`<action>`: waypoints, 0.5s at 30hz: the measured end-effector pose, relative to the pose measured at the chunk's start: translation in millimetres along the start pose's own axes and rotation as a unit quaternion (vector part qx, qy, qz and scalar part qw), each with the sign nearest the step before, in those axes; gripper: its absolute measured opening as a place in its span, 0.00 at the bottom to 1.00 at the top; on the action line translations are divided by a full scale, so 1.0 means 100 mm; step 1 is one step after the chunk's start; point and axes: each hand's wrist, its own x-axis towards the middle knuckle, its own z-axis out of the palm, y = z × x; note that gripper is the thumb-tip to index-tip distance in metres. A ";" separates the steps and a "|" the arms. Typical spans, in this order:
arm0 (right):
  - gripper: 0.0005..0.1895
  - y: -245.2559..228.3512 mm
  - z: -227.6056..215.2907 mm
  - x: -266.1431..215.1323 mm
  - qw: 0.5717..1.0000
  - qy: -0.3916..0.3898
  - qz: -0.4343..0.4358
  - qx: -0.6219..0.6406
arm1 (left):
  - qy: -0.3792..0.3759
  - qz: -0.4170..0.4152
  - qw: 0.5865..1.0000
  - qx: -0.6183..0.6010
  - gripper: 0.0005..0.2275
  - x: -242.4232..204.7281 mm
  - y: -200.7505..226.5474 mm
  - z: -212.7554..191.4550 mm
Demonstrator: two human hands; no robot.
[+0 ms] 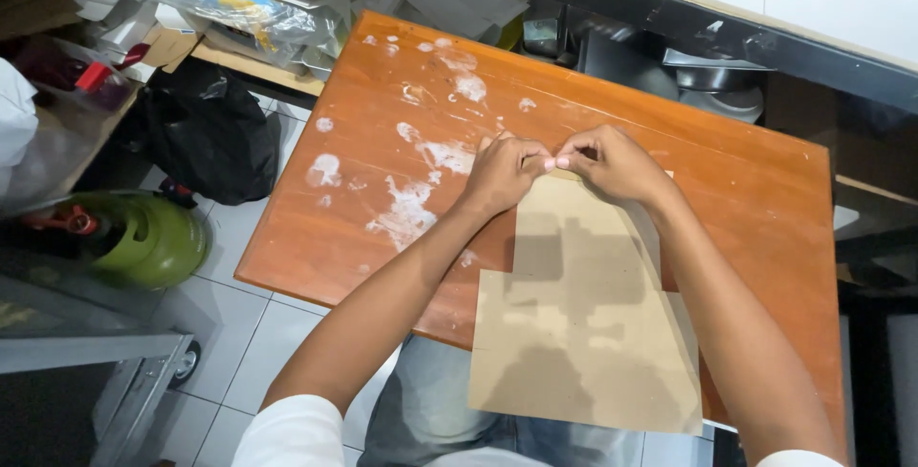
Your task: The person folds flat cardboard pieces into small rectangular boxes by hand. They fold the sides and flaps of the cardboard, tucking them together to form the box shape, and then place the finished boxes on a nearby shelf.
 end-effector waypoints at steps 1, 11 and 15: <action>0.03 -0.05 -0.02 0.02 1.000 0.000 -0.010 -0.016 | -0.003 -0.006 1.000 -0.010 0.04 0.02 -0.04 0.03; 0.03 0.51 -0.08 -0.08 1.000 -0.015 -0.023 0.007 | -0.016 -0.037 0.999 0.000 0.05 -0.05 0.19 -0.14; 0.03 0.87 -0.14 -0.30 0.999 -0.008 -0.013 0.038 | -0.017 -0.036 0.999 0.011 0.05 -0.04 0.16 -0.11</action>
